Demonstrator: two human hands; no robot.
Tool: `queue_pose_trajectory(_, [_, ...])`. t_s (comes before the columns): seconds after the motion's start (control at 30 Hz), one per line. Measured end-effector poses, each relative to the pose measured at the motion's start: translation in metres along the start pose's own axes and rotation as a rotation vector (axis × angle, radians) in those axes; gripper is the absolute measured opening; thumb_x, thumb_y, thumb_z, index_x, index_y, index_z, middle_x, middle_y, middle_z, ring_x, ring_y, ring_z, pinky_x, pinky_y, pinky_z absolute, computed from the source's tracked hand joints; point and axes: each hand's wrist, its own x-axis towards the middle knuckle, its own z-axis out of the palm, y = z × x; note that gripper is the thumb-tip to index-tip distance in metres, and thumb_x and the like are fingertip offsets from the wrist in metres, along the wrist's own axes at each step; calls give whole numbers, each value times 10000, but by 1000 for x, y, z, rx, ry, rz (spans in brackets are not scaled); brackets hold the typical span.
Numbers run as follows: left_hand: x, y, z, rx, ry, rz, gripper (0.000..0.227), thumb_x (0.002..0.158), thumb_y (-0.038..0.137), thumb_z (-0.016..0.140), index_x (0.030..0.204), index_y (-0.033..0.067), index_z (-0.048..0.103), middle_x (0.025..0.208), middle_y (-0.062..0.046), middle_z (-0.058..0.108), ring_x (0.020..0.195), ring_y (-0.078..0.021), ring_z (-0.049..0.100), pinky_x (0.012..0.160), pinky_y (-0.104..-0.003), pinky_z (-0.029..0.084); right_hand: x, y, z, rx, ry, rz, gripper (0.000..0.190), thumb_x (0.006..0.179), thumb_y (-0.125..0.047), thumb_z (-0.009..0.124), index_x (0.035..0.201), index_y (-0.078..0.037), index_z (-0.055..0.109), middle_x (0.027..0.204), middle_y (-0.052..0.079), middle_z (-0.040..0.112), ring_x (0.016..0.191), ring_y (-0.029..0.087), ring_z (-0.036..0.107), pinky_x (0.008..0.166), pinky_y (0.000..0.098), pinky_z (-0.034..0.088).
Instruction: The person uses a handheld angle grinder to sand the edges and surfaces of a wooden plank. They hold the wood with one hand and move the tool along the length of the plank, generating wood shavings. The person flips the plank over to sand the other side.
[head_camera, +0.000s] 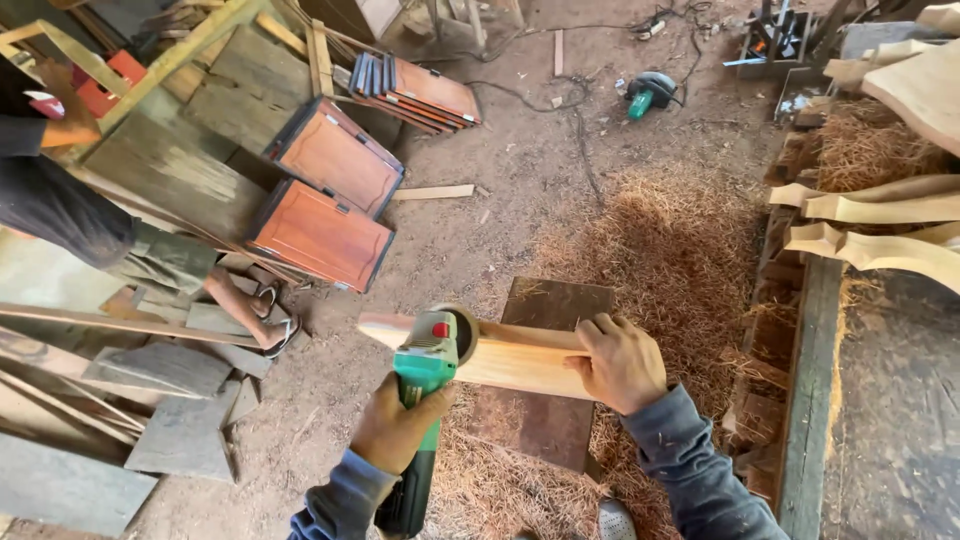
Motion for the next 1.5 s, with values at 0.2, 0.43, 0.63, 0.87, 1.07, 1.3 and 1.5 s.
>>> queue_pose_trajectory(0.2, [2,9,19,102,-87,-36,335,829,288,777,1045,43,704,833,-37,720,709,-126,648,633,-318,569,-11,-17,-15,-10,106,-19,414,754,-403,832,883,-73,617,787,60,616,710,244,635,636,388,556])
queue_pose_trajectory(0.43, [0,19,31,149,-136,-132,437,812,351,788,1075,31,651,861,-72,754,729,-158,709,657,-325,600,-17,-20,-12,10,122,-8,383,739,-364,850,830,-78,613,770,48,616,683,234,626,618,380,555])
queue_pose_trajectory(0.63, [-2,9,14,226,-71,-122,435,798,365,775,1076,49,666,861,-65,764,729,-179,733,661,-334,607,-17,-20,-9,7,100,32,382,737,-364,862,791,-92,599,747,34,610,658,220,612,591,379,541])
queue_pose_trajectory(0.87, [-7,4,4,278,-14,-77,436,803,385,770,1062,46,677,829,-91,761,726,-198,721,667,-370,592,-21,-28,-18,11,118,41,382,727,-356,859,785,-90,591,766,43,604,683,235,616,596,388,536])
queue_pose_trajectory(1.07, [-15,15,21,276,-64,-46,455,791,420,764,1085,83,678,891,-65,798,766,-181,768,704,-351,608,-24,-34,-24,33,138,35,382,715,-358,860,807,-87,606,778,50,610,709,252,631,595,399,537])
queue_pose_trajectory(1.3, [-13,5,10,323,-34,-97,507,777,433,781,1083,52,647,873,-99,790,755,-196,765,692,-363,612,-25,-34,-22,45,120,45,387,719,-371,863,823,-94,614,778,49,608,710,248,631,609,398,542])
queue_pose_trajectory(1.5, [-8,-9,-8,343,46,-143,503,815,453,757,1065,27,656,843,-107,762,704,-208,727,634,-366,607,-26,-37,-25,36,132,45,382,700,-356,866,822,-96,614,791,49,609,738,256,637,624,401,541])
